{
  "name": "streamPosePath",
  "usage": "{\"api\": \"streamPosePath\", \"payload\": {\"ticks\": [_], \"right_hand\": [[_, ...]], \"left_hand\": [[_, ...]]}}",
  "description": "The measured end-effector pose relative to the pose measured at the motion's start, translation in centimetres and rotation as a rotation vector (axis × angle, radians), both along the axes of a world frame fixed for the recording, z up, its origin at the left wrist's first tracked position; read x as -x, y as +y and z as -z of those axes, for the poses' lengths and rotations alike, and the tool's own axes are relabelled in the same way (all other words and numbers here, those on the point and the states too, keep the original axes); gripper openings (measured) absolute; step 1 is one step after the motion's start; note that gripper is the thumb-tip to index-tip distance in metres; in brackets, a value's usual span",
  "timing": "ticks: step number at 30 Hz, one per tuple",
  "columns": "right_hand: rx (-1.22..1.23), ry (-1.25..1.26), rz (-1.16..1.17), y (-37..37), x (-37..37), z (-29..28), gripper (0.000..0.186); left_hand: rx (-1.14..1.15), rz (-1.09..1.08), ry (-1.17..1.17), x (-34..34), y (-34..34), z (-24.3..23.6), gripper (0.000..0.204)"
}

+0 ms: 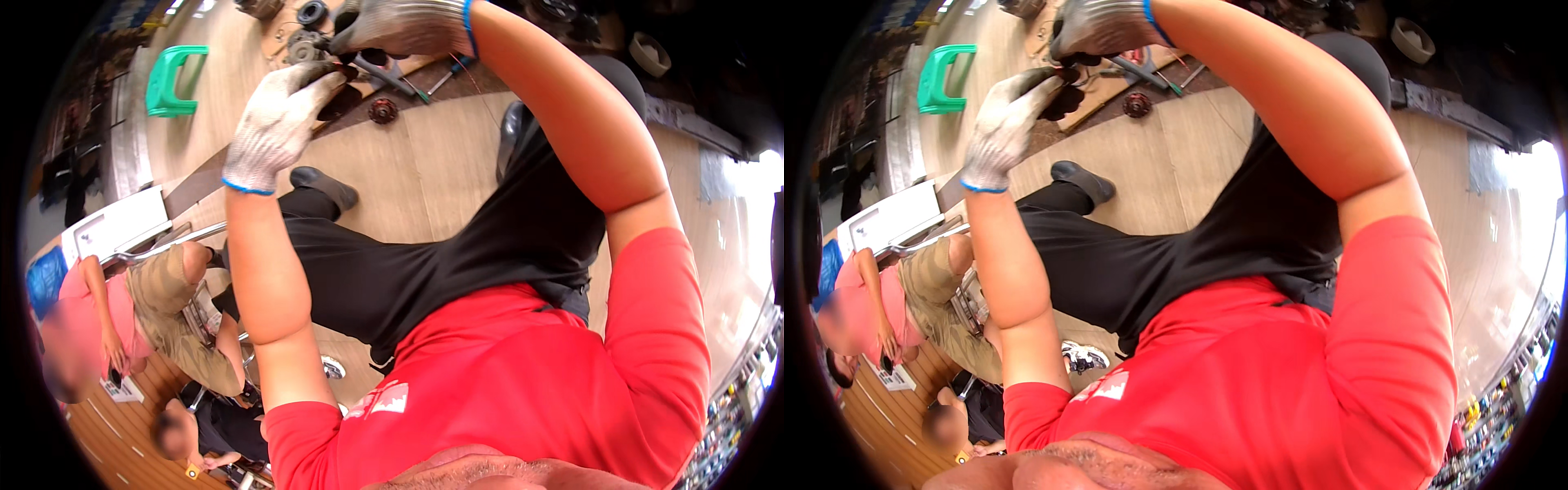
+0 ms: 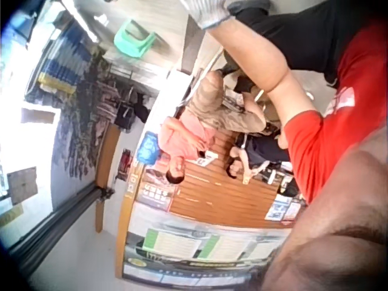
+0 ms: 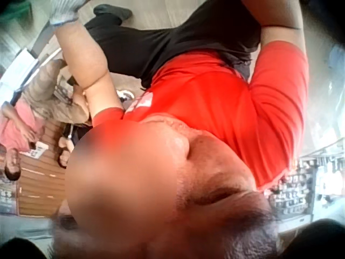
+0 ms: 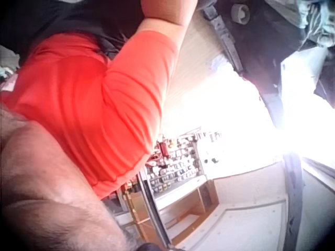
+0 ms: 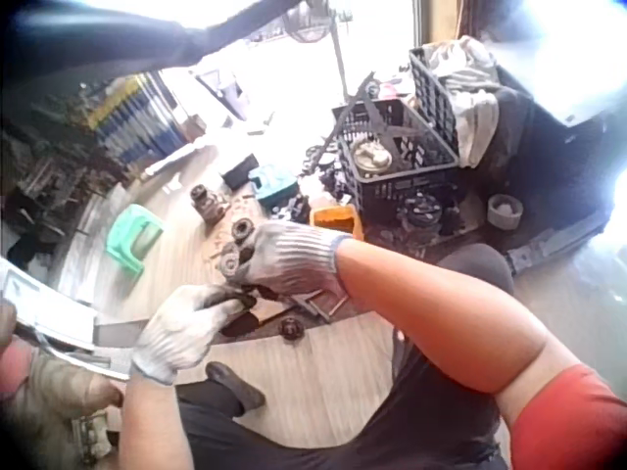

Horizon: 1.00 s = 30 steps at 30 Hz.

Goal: The person sits on the floor and uses a screwdriver to work on a small mechanical component, likely a motor or starter. They manipulate the part with gloved hands, adjusting wires and internal components throughout the clip.

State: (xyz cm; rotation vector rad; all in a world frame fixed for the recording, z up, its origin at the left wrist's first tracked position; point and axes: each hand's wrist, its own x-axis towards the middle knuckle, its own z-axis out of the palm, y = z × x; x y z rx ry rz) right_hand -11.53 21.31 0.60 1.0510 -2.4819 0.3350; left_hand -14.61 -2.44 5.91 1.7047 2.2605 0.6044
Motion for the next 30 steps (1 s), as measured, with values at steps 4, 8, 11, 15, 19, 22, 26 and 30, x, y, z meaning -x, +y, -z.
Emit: {"api": "streamPosePath", "payload": {"ticks": [4, 8, 11, 15, 19, 22, 26, 30], "right_hand": [[0.076, -0.056, 0.067, -0.2, -2.3, -3.6, 0.018], [0.187, -0.184, 0.152, -1.3, -2.6, -3.3, 0.025], [0.296, -0.117, 0.144, -2.1, -3.1, -2.6, 0.028], [0.63, -0.629, 0.326, -5.4, -4.7, -4.7, 0.021], [0.46, -0.073, 0.214, -5.6, -4.0, -1.1, 0.025], [0.623, -0.199, 0.26, -6.6, -4.1, -1.0, 0.024], [0.778, -0.417, 0.396, -8.7, -5.0, -0.9, 0.024], [0.658, -0.177, 0.36, -9.5, -3.6, 2.0, 0.025]], "left_hand": [[-0.196, -0.64, -0.808, -0.9, 0.5, 0.3, 0.025], [-0.561, -0.641, -1.364, 0.0, 0.8, 1.2, 0.022], [-0.728, -0.621, -1.436, 0.5, 1.0, 2.1, 0.024], [-0.899, -0.703, -1.409, 0.2, 1.4, 2.0, 0.03], [-0.978, -0.756, -1.364, -0.1, 2.2, 1.6, 0.031], [-1.056, -0.764, -1.348, -0.2, 2.4, 1.7, 0.023], [-1.045, -0.887, -1.185, -0.5, 2.6, 2.5, 0.019], [-1.056, -0.942, -1.213, 0.0, 3.2, 1.5, 0.023]]}}
